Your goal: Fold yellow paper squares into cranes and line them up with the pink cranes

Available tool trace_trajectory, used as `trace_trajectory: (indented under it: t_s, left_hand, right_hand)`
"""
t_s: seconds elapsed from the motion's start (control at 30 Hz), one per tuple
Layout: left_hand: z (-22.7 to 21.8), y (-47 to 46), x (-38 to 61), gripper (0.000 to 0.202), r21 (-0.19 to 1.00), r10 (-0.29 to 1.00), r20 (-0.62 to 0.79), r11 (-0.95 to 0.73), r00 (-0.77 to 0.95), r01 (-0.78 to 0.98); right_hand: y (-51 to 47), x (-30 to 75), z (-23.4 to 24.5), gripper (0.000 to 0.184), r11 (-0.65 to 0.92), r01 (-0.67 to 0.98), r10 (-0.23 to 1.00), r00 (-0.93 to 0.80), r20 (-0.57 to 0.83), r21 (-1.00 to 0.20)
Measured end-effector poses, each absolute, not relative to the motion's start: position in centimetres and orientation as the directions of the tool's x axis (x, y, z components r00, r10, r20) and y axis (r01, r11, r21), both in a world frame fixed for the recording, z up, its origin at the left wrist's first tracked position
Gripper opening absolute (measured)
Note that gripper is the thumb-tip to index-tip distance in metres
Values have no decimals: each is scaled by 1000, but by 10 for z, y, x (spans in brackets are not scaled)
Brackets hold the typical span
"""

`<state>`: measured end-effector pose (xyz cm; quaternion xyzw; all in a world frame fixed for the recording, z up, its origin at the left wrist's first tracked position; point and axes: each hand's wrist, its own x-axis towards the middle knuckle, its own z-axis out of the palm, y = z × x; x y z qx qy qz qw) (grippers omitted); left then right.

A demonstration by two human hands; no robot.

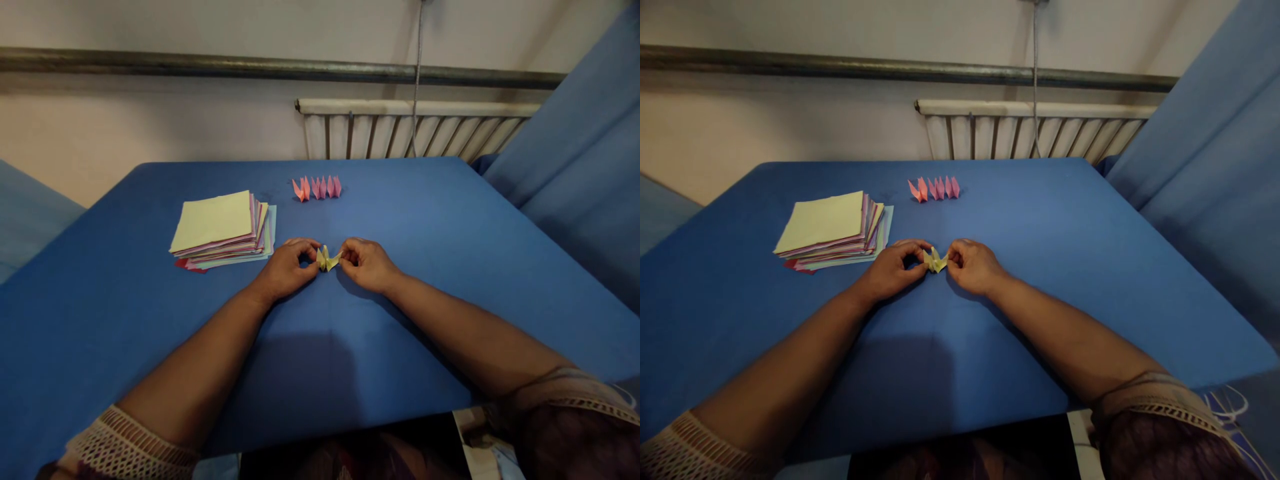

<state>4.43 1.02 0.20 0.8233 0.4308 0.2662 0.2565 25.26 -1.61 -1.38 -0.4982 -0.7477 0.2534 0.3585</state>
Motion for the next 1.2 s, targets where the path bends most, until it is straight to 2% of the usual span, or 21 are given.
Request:
trace_trajectory:
  t_s: [0.43, 0.6, 0.8, 1.03, 1.2]
  left_hand:
    - [9, 7, 46, 17, 703, 871, 196, -445, 451, 554]
    - [12, 5, 46, 15, 755, 884, 200, -415, 423, 508]
    - [10, 6, 46, 7, 751, 868, 240, -450, 435, 484]
    - [11, 5, 47, 8, 763, 871, 248, -446, 424, 468]
    - [13, 5, 45, 13, 857, 905, 215, -355, 367, 373]
  right_hand:
    - [-18, 254, -13, 16, 388, 508, 920, -259, 293, -769]
    - [-17, 253, -16, 16, 396, 510, 918, -240, 316, -764]
    - [-16, 252, -19, 13, 445, 459, 895, -248, 371, -769]
    - [-16, 251, -21, 14, 434, 468, 901, -245, 359, -770]
    - [-15, 251, -24, 16, 425, 462, 905, -235, 355, -778]
